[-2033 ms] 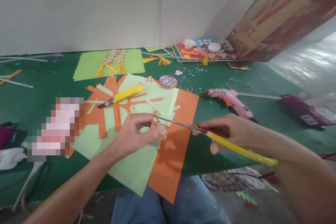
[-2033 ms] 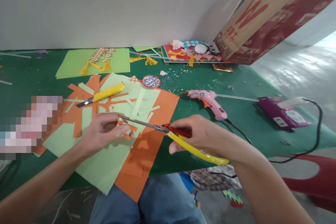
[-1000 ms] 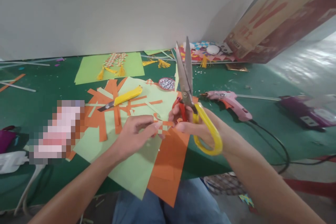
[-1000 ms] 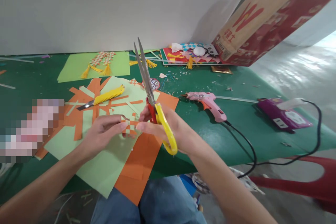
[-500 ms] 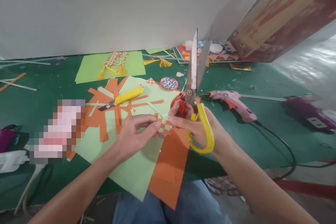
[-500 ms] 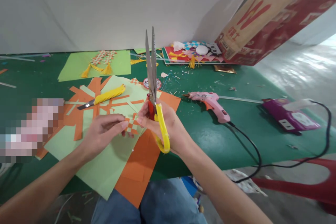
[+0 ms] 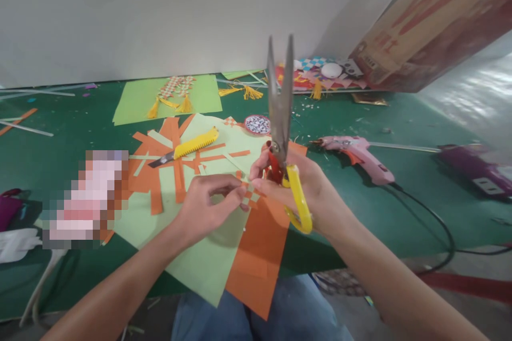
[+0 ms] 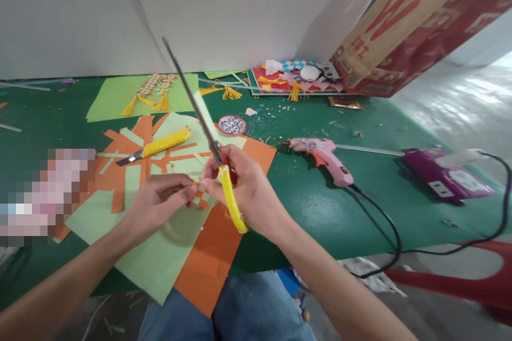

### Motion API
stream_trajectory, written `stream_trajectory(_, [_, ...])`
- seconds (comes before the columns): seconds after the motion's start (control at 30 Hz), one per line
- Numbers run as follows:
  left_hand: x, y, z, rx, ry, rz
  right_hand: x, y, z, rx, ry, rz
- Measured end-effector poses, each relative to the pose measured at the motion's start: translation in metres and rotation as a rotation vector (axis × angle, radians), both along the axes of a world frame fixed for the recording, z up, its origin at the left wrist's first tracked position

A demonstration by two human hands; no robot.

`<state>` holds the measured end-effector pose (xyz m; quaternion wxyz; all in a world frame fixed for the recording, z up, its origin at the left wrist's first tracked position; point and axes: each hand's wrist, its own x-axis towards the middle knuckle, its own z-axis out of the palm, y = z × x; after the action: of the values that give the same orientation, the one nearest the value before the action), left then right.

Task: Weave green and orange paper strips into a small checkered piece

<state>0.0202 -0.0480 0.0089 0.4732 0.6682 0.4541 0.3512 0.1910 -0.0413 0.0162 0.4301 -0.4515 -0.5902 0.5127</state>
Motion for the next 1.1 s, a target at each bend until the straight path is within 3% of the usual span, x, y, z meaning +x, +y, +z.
stream_trajectory(0.4, [-0.001,0.000,0.001,0.071,0.056,-0.071,-0.005,0.002,0.002,-0.132,0.014,0.076])
stream_trajectory(0.87, [0.002,0.004,0.005,-0.039,0.011,-0.065,-0.005,0.004,-0.005,-0.075,0.017,-0.037])
stream_trajectory(1.0, [-0.001,0.007,0.003,-0.021,0.011,0.037,0.001,0.008,-0.003,0.004,-0.054,-0.169])
stream_trajectory(1.1, [-0.009,0.012,0.000,0.070,-0.111,0.285,0.016,0.015,0.011,0.102,-0.267,-0.255])
